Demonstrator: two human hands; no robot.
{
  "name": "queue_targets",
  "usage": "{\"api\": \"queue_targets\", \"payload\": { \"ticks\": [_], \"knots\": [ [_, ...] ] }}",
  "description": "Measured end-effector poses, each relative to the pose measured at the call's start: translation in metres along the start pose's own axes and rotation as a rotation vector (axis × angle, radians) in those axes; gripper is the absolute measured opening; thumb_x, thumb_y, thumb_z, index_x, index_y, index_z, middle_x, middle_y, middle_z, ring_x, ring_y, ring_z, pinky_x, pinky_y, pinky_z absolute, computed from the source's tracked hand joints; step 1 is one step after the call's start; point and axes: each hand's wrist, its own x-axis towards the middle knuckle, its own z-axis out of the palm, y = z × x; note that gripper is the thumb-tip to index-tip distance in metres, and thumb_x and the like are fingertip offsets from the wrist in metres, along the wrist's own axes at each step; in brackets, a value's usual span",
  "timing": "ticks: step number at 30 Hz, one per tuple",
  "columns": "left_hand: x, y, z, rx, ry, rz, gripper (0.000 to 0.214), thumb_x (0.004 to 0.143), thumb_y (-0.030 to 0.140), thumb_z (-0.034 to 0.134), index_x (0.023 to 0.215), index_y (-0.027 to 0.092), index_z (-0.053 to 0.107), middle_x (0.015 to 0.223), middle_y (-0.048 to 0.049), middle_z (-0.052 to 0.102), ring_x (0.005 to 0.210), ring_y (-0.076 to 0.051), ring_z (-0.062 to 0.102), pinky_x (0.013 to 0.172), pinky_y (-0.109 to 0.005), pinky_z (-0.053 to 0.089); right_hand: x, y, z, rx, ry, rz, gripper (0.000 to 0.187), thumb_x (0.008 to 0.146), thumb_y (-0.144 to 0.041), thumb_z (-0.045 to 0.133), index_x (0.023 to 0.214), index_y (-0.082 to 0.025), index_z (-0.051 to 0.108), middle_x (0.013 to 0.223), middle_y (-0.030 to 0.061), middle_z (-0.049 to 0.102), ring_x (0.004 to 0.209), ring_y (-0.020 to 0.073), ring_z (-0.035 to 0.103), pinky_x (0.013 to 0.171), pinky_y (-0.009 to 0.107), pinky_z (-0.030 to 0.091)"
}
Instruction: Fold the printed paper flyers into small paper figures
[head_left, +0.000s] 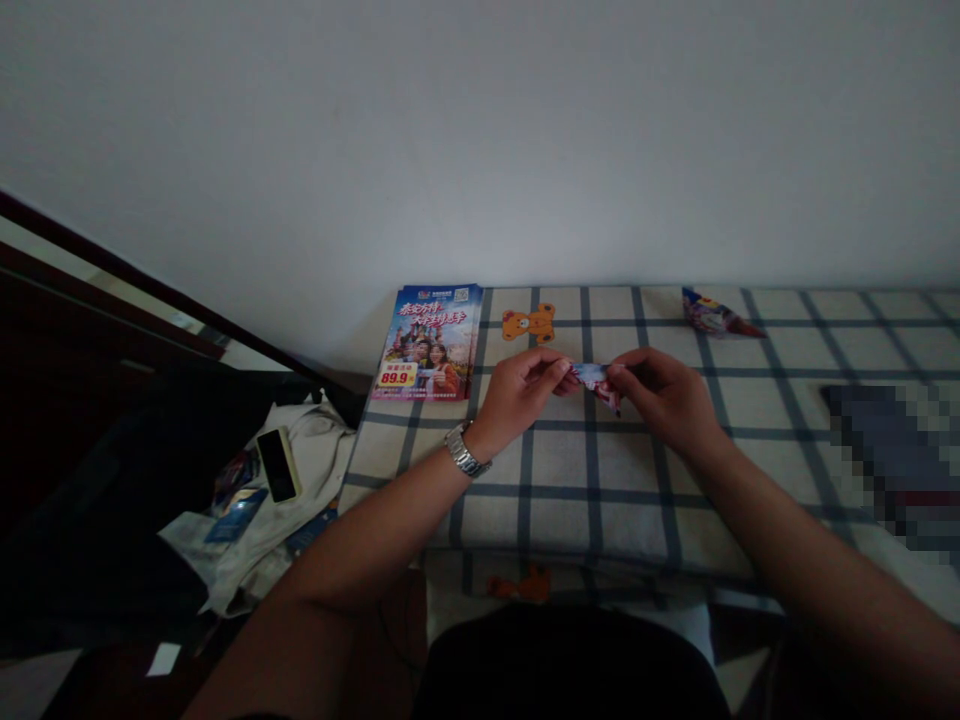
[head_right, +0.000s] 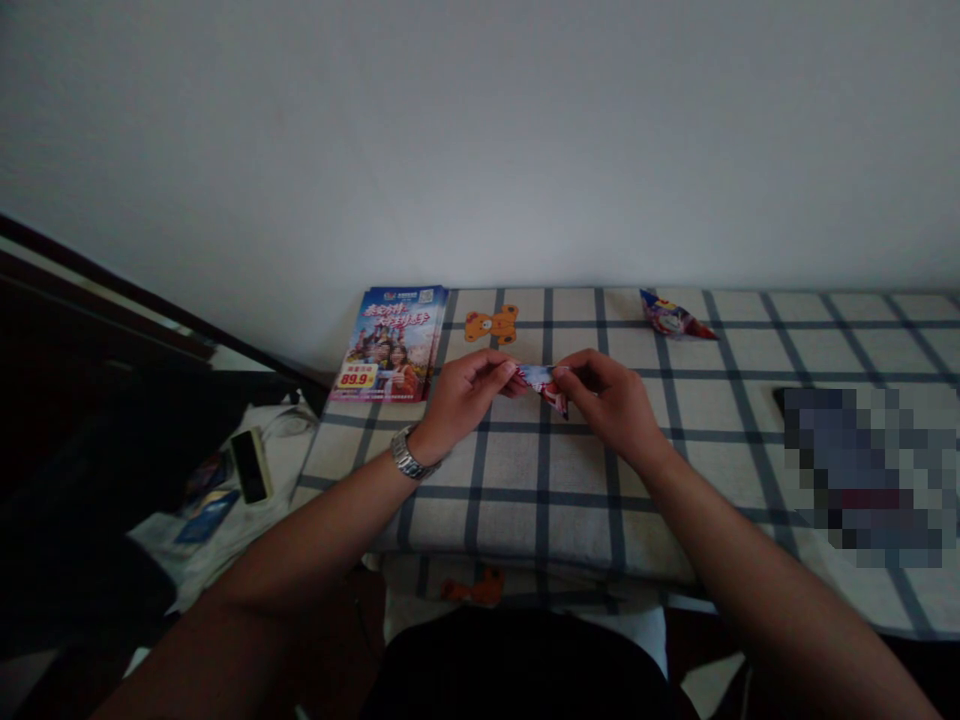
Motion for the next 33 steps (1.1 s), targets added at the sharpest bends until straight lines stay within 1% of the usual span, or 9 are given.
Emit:
{"api": "queue_targets", "payload": {
  "ticks": [6,10,12,15,18,23,26,29,33],
  "knots": [
    [0.0,-0.0076,0.0002,-0.009,0.005,-0.013,0.039,0.104,0.051,0.06,0.107,0.014,0.069,0.093,-0.0095,0.079,0.08,-0.017,0.078,0.078,-0.029,0.066,0.0014,0.0023,-0.0004,0.081,-0.053,0.012,0.028,0.097,-0.051,0.069,0.095,-0.023,0.071,0.079,0.0036,0.078,0.069,0.0198,0.072,0.068,0.033,0.056],
    [-0.0009,-0.0063,0.0002,0.1,0.039,0.065,0.036,0.106,0.049,0.057,0.11,0.016,0.07,0.103,-0.0089,0.078,0.086,-0.016,0.077,0.08,-0.028,0.064,0.0019,0.0035,-0.0025,0.037,-0.048,0.009,0.027,0.096,-0.049,0.071,0.095,-0.023,0.073,0.079,0.0032,0.077,0.07,0.0193,0.071,0.068,0.032,0.054],
    [-0.0011,-0.0039,-0.0001,0.155,0.039,0.111,0.032,0.105,0.047,0.06,0.111,0.018,0.071,0.109,-0.0086,0.077,0.092,-0.016,0.076,0.082,-0.028,0.063,0.0018,0.0035,-0.0033,-0.004,-0.053,-0.013,0.027,0.096,-0.049,0.071,0.096,-0.023,0.074,0.08,0.0032,0.077,0.07,0.0193,0.071,0.067,0.032,0.054],
    [-0.001,-0.0023,-0.0005,0.187,-0.026,0.146,0.028,0.1,0.043,0.069,0.114,0.019,0.071,0.109,-0.0079,0.077,0.096,-0.016,0.074,0.085,-0.027,0.061,0.0014,0.0012,-0.0034,-0.065,-0.08,-0.056,0.026,0.096,-0.048,0.07,0.097,-0.023,0.076,0.082,0.0035,0.078,0.07,0.0191,0.071,0.066,0.031,0.053],
    [-0.0007,-0.0035,-0.0002,0.216,-0.098,0.135,0.023,0.099,0.038,0.071,0.113,0.019,0.073,0.106,-0.0067,0.077,0.094,-0.016,0.074,0.085,-0.028,0.06,0.0013,-0.0018,-0.0021,-0.113,-0.101,-0.094,0.025,0.095,-0.047,0.072,0.096,-0.022,0.078,0.083,0.004,0.079,0.07,0.0191,0.071,0.065,0.031,0.053],
    [-0.0008,-0.0055,0.0013,0.208,-0.118,0.113,0.015,0.099,0.033,0.07,0.101,0.018,0.073,0.095,-0.0039,0.076,0.085,-0.014,0.072,0.078,-0.025,0.058,0.0008,-0.0015,0.0009,-0.128,-0.073,-0.07,0.028,0.091,-0.049,0.076,0.097,-0.022,0.08,0.087,0.0053,0.081,0.073,0.0214,0.073,0.066,0.033,0.055],
    [-0.0008,-0.0056,0.0017,0.173,-0.096,0.088,0.019,0.098,0.036,0.071,0.1,0.017,0.072,0.093,-0.0044,0.075,0.083,-0.014,0.071,0.076,-0.025,0.057,-0.0002,-0.0018,0.002,-0.078,-0.07,-0.032,0.031,0.091,-0.051,0.075,0.104,-0.023,0.08,0.091,0.006,0.082,0.078,0.023,0.075,0.069,0.034,0.058],
    [-0.0003,-0.0051,0.0009,0.174,-0.037,0.073,0.022,0.097,0.039,0.071,0.1,0.017,0.071,0.092,-0.0049,0.074,0.083,-0.014,0.07,0.075,-0.025,0.057,-0.0006,-0.0034,0.0025,0.048,-0.084,0.022,0.035,0.093,-0.053,0.074,0.109,-0.023,0.078,0.091,0.0061,0.082,0.078,0.0227,0.076,0.071,0.034,0.062],
    [0.0009,-0.0044,-0.0009,0.192,0.01,0.088,0.022,0.098,0.04,0.07,0.098,0.018,0.069,0.091,-0.004,0.072,0.082,-0.014,0.068,0.076,-0.025,0.055,-0.0001,-0.0016,0.0034,0.168,-0.128,0.048,0.033,0.089,-0.052,0.079,0.105,-0.023,0.077,0.098,0.0066,0.083,0.088,0.0237,0.078,0.081,0.036,0.065]
  ]
}}
